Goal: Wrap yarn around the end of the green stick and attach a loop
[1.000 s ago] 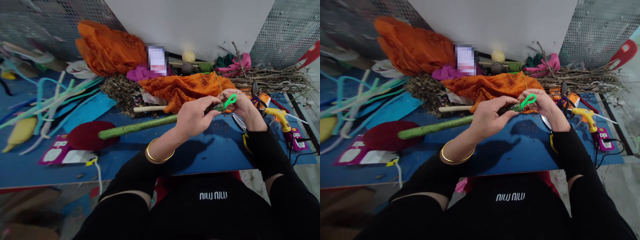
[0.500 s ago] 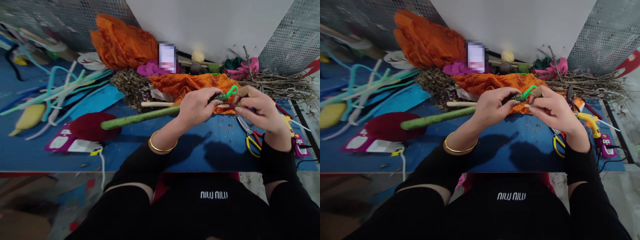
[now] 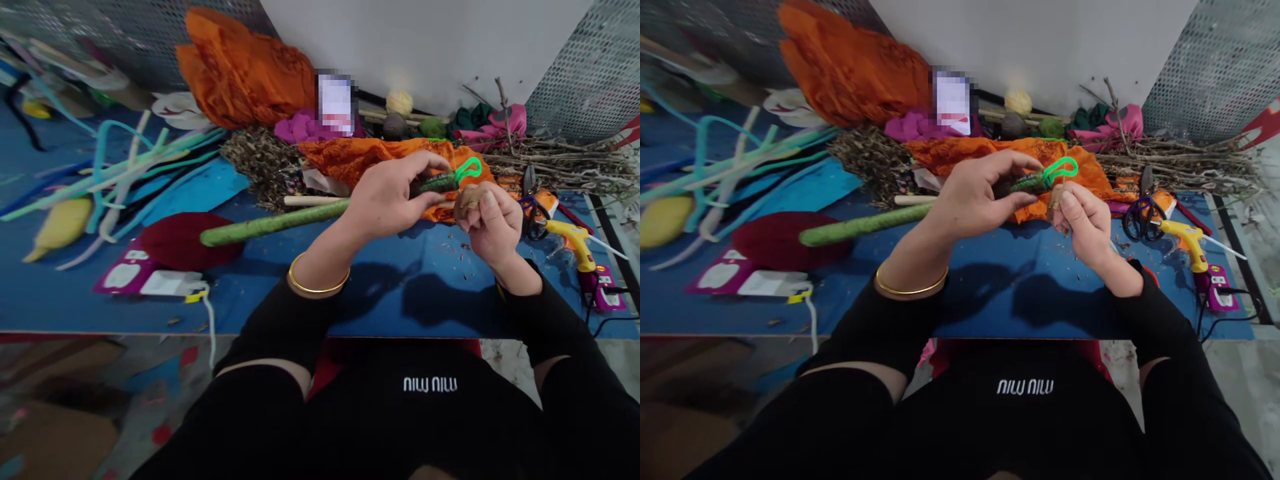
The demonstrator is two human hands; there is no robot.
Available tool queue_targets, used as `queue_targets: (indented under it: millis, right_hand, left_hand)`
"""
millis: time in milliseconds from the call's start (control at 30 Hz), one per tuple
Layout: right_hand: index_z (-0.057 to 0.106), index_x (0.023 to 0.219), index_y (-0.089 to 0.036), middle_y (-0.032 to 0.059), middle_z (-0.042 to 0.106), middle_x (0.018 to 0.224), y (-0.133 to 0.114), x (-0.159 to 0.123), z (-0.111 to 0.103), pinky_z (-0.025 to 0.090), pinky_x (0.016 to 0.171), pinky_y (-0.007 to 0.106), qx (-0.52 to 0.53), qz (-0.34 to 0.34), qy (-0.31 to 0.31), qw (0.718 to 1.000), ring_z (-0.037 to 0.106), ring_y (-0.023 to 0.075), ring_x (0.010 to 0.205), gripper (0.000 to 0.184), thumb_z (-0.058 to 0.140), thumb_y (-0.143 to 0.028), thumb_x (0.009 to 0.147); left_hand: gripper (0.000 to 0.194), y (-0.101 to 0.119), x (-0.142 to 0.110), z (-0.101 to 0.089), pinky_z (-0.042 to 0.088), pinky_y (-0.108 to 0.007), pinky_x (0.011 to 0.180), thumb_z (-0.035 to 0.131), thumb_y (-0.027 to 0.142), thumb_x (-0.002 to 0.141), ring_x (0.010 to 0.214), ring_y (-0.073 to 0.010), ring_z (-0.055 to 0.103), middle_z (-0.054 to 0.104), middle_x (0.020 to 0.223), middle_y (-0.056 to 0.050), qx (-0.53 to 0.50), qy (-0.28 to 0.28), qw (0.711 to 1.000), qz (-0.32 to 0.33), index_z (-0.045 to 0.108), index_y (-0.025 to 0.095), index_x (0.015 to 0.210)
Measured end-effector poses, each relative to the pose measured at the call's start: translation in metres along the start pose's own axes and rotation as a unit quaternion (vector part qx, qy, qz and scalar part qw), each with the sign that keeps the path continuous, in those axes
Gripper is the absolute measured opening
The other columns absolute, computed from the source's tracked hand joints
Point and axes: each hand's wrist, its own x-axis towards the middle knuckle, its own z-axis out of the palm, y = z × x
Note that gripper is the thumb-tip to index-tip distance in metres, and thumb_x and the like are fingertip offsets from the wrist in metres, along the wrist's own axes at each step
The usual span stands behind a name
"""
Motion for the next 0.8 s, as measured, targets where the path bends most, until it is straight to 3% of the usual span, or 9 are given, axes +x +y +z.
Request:
queue_targets:
  millis: [200, 300, 567, 800]
  right_hand:
    - [0.036, 0.063, -0.025, -0.002, 0.034, 0.055, 0.003, -0.009, 0.015, 0.041, 0.049, 0.031, -0.038, 0.021, 0.061, 0.997, 0.04, 0.0134, 0.05, 0.06, 0.051, -0.073, 0.096]
    - [0.039, 0.066, -0.024, -0.0015, 0.036, 0.057, 0.003, -0.014, 0.019, 0.043, 0.053, 0.031, -0.041, -0.006, 0.071, 0.997, 0.043, 0.0138, 0.053, 0.055, 0.048, -0.066, 0.101]
    - [0.05, 0.072, -0.022, 0.0003, 0.047, 0.064, 0.006, -0.02, 0.01, 0.043, 0.067, 0.035, -0.187, -0.117, -0.033, 0.975, 0.047, 0.0139, 0.06, 0.047, 0.04, -0.052, 0.107]
    - [0.044, 0.075, -0.023, 0.0011, 0.044, 0.067, 0.002, -0.018, 0.008, 0.035, 0.061, 0.031, -0.337, -0.226, -0.076, 0.911, 0.042, 0.0145, 0.061, 0.034, 0.038, -0.032, 0.107]
  left_hand:
    - [0.038, 0.004, -0.001, -0.007, 0.058, -0.036, 0.093, 0.065, 0.023, 0.091, 0.104, -0.0251, 0.074, 0.078, 0.117, -0.005, 0.039, -0.013, 0.999, 0.002, 0.069, 0.022, 0.129]
    - [0.038, 0.005, 0.0, -0.008, 0.055, -0.036, 0.098, 0.06, 0.021, 0.095, 0.113, -0.0271, 0.072, 0.077, 0.125, -0.007, 0.081, -0.017, 0.996, 0.009, 0.069, 0.018, 0.132]
    - [0.048, -0.002, 0.003, 0.003, 0.048, -0.038, 0.108, 0.044, 0.035, 0.107, 0.132, -0.0295, 0.064, 0.066, 0.149, -0.01, 0.116, -0.028, 0.992, 0.032, 0.056, 0.018, 0.15]
    - [0.043, -0.007, 0.001, 0.025, 0.052, -0.033, 0.084, 0.043, 0.041, 0.107, 0.104, -0.0259, 0.071, 0.075, 0.117, -0.008, 0.165, 0.013, 0.986, 0.02, 0.064, 0.027, 0.142]
